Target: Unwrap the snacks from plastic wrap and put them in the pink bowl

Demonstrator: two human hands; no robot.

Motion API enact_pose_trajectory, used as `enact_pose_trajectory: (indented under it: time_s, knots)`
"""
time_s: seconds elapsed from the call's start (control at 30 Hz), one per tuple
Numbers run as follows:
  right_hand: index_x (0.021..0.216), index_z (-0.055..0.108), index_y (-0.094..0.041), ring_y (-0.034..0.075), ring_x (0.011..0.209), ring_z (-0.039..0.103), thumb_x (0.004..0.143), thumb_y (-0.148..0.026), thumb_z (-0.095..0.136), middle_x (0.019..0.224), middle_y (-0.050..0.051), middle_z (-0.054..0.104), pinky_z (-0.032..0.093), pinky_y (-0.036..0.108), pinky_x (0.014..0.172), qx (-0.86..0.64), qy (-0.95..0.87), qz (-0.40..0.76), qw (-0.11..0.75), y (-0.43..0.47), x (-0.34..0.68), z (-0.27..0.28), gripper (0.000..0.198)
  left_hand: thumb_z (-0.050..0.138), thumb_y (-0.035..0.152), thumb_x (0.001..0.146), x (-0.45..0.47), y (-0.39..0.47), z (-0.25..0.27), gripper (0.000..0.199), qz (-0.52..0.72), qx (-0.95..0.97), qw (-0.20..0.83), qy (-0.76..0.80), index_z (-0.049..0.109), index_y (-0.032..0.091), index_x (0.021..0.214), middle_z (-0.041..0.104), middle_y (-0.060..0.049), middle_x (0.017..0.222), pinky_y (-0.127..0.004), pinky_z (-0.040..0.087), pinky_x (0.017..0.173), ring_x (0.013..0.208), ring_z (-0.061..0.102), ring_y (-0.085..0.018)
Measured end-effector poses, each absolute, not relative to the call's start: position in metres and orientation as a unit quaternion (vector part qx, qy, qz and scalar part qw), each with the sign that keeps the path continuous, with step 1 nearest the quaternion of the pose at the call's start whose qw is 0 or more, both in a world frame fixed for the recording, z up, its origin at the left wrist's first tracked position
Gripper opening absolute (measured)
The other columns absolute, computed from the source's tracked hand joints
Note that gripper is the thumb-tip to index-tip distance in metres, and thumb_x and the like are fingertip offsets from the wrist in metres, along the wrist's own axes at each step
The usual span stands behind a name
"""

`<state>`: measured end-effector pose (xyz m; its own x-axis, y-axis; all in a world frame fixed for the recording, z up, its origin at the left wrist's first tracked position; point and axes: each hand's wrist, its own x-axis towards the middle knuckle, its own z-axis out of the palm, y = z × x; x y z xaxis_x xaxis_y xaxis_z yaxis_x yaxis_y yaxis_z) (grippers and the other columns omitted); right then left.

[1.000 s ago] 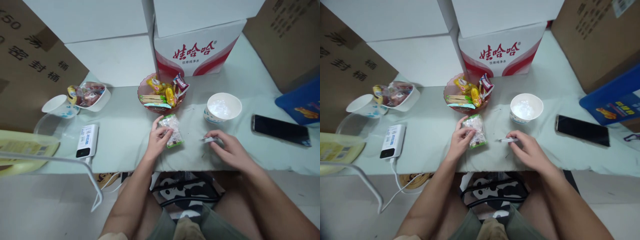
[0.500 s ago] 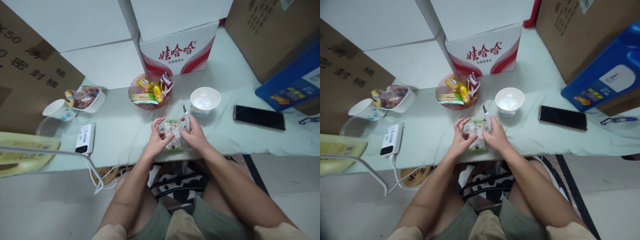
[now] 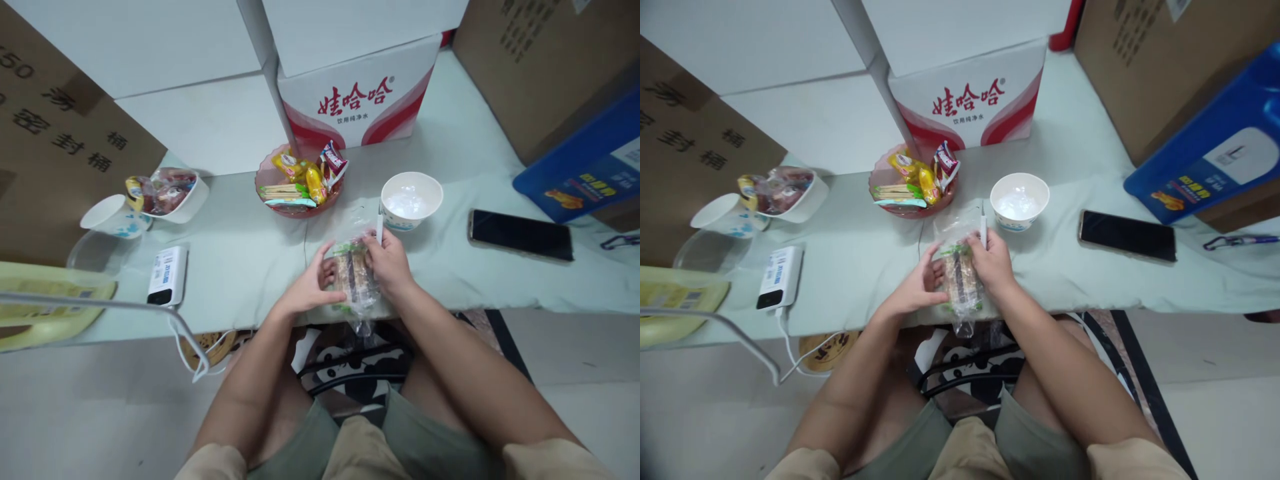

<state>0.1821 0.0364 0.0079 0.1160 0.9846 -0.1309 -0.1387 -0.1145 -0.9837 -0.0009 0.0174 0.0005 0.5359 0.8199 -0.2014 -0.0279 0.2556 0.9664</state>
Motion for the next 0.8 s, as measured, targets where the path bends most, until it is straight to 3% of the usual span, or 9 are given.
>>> enact_pose_trajectory:
  time_s: [0.1, 0.2, 0.3, 0.37, 0.5, 0.67, 0.73, 0.8]
  knots:
    - [0.085, 0.051, -0.023, 0.009, 0.049, 0.042, 0.077, -0.046, 0.066, 0.076, -0.001, 0.065, 0.032, 0.023, 0.045, -0.534, -0.330, 0.537, 0.564, 0.042, 0.174, 0.007, 0.028, 0.092, 0.041, 0.060, 0.006, 0.012, 0.003, 0.137, 0.297, 0.566, 0.676, 0.367, -0.002, 0.032, 0.160, 0.041, -0.021, 0.155, -0.052, 0.037, 0.117, 0.140, 0.048, -0.034]
    - [0.085, 0.053, -0.023, 0.006, 0.042, 0.033, 0.075, -0.045, 0.066, 0.070, -0.004, 0.061, 0.025, 0.023, 0.040, -0.539, -0.280, 0.540, 0.583, 0.049, 0.169, 0.006, 0.027, 0.090, 0.036, 0.063, 0.004, 0.005, 0.007, 0.135, 0.309, 0.608, 0.627, 0.375, -0.004, 0.037, 0.160, 0.014, -0.019, 0.168, -0.056, 0.034, 0.119, 0.149, 0.036, -0.038]
    - [0.084, 0.052, -0.023, 0.006, 0.043, 0.038, 0.074, -0.044, 0.068, 0.072, -0.004, 0.063, 0.028, 0.022, 0.040, -0.543, -0.236, 0.549, 0.590, 0.054, 0.167, 0.003, 0.029, 0.086, 0.029, 0.064, -0.006, 0.001, 0.011, 0.110, 0.273, 0.694, 0.554, 0.369, 0.027, 0.037, 0.157, -0.010, -0.009, 0.171, -0.058, 0.033, 0.120, 0.154, 0.019, -0.043]
    - [0.084, 0.051, -0.023, 0.005, 0.043, 0.041, 0.073, -0.045, 0.070, 0.076, -0.003, 0.066, 0.031, 0.021, 0.041, -0.543, -0.227, 0.555, 0.588, 0.056, 0.166, 0.002, 0.031, 0.086, 0.024, 0.063, -0.011, -0.001, 0.011, 0.094, 0.230, 0.760, 0.483, 0.369, 0.047, 0.033, 0.148, -0.013, -0.005, 0.170, -0.060, 0.029, 0.122, 0.155, 0.012, -0.046]
    - [0.089, 0.055, -0.022, 0.004, 0.044, 0.045, 0.070, -0.047, 0.071, 0.085, -0.002, 0.071, 0.032, 0.019, 0.041, -0.541, -0.239, 0.558, 0.582, 0.055, 0.165, 0.001, 0.035, 0.079, 0.023, 0.075, -0.011, 0.001, 0.002, 0.061, 0.246, 0.807, 0.364, 0.394, 0.063, 0.027, 0.134, 0.006, -0.009, 0.168, -0.059, 0.029, 0.122, 0.154, 0.021, -0.042]
    - [0.098, 0.062, -0.021, 0.003, 0.043, 0.042, 0.064, -0.044, 0.074, 0.086, -0.002, 0.071, 0.030, 0.018, 0.040, -0.534, -0.265, 0.561, 0.574, 0.053, 0.165, 0.003, 0.043, 0.069, 0.033, 0.088, -0.007, 0.006, -0.002, 0.021, 0.322, 0.794, 0.339, 0.387, 0.075, 0.021, 0.104, 0.045, -0.014, 0.144, -0.050, 0.042, 0.117, 0.137, 0.049, -0.031]
    - [0.091, 0.062, -0.020, 0.004, 0.043, 0.043, 0.063, -0.044, 0.073, 0.080, -0.003, 0.069, 0.030, 0.019, 0.040, -0.535, -0.277, 0.557, 0.572, 0.052, 0.165, 0.003, 0.038, 0.065, 0.033, 0.091, -0.005, 0.007, 0.001, 0.017, 0.338, 0.781, 0.347, 0.395, 0.075, 0.018, 0.090, 0.053, -0.014, 0.136, -0.047, 0.046, 0.112, 0.129, 0.056, -0.028]
    - [0.085, 0.061, -0.020, 0.005, 0.044, 0.043, 0.064, -0.044, 0.071, 0.071, -0.004, 0.065, 0.030, 0.019, 0.041, -0.536, -0.292, 0.555, 0.565, 0.051, 0.165, 0.004, 0.034, 0.064, 0.030, 0.090, -0.002, 0.008, 0.003, 0.015, 0.356, 0.757, 0.358, 0.415, 0.072, 0.018, 0.089, 0.059, -0.013, 0.129, -0.044, 0.049, 0.107, 0.120, 0.061, -0.026]
